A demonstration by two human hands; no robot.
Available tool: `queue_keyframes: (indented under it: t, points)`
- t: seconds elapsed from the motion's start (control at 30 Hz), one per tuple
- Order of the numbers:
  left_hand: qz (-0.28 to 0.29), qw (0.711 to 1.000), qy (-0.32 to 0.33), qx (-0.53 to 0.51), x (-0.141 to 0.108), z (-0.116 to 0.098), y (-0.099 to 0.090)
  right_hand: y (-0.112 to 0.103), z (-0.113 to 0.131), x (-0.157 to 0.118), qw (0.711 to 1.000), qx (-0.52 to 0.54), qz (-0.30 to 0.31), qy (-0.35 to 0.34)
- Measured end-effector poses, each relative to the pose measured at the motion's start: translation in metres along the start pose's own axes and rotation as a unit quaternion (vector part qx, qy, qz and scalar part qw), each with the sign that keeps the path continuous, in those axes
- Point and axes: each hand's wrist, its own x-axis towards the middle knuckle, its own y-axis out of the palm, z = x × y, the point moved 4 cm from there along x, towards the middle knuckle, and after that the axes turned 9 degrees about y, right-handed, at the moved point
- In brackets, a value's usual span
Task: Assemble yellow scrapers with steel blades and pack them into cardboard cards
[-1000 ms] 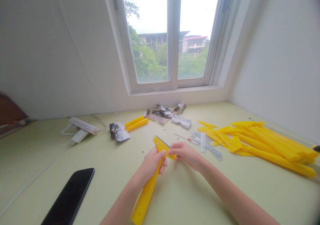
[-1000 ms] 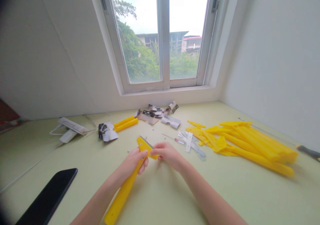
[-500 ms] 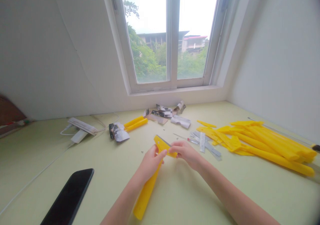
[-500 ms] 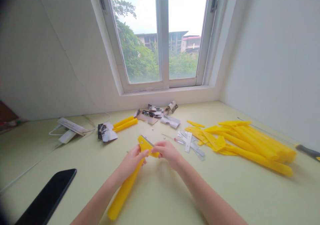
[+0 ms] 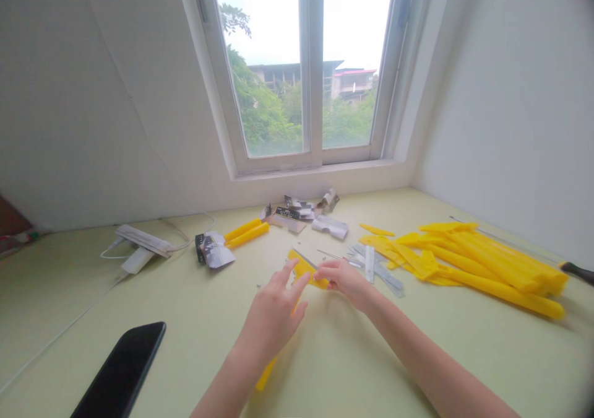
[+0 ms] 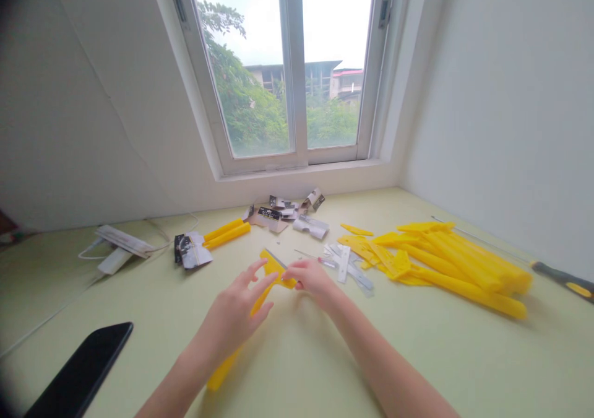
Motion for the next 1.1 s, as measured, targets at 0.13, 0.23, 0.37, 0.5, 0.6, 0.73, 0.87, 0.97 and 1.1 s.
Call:
queue_keyframes:
  t: [0.13,0.23,0.37,0.5,0.6,0.73,0.87,0.97,1.1]
  points:
    - [0.053,0.998,-0.023,0.003,0.001,0.000,0.006,-0.001,-0.001,0.001,1.000,-0.001,-0.002,-0.001]
    - [0.066,0.997,-0.039,0.003,0.003,-0.002,0.007,0.000,-0.001,0.001,1.000,-0.008,0.008,-0.009]
    - [0.074,0.996,-0.054,0.003,0.003,-0.003,0.010,0.002,-0.002,0.002,1.000,-0.006,0.009,-0.010]
    - [0.072,0.996,-0.060,-0.004,0.003,-0.004,0.013,0.003,-0.004,0.002,1.000,0.017,0.014,0.008]
    - [0.071,0.996,-0.058,-0.017,0.002,-0.004,0.014,0.002,-0.004,0.002,0.999,0.029,0.014,0.013]
    - [0.071,0.995,-0.058,-0.026,0.002,-0.004,0.014,0.002,-0.004,0.003,0.998,0.056,0.021,0.022]
    - [0.075,0.995,-0.063,-0.037,0.002,-0.004,0.015,0.001,-0.006,0.005,0.994,0.097,0.039,0.039]
    - [0.069,0.995,-0.064,-0.039,0.002,-0.004,0.016,0.001,-0.007,0.006,0.989,0.124,0.050,0.056]
    - [0.065,0.994,-0.067,-0.051,0.001,-0.002,0.019,0.002,-0.007,0.005,0.985,0.144,0.050,0.078]
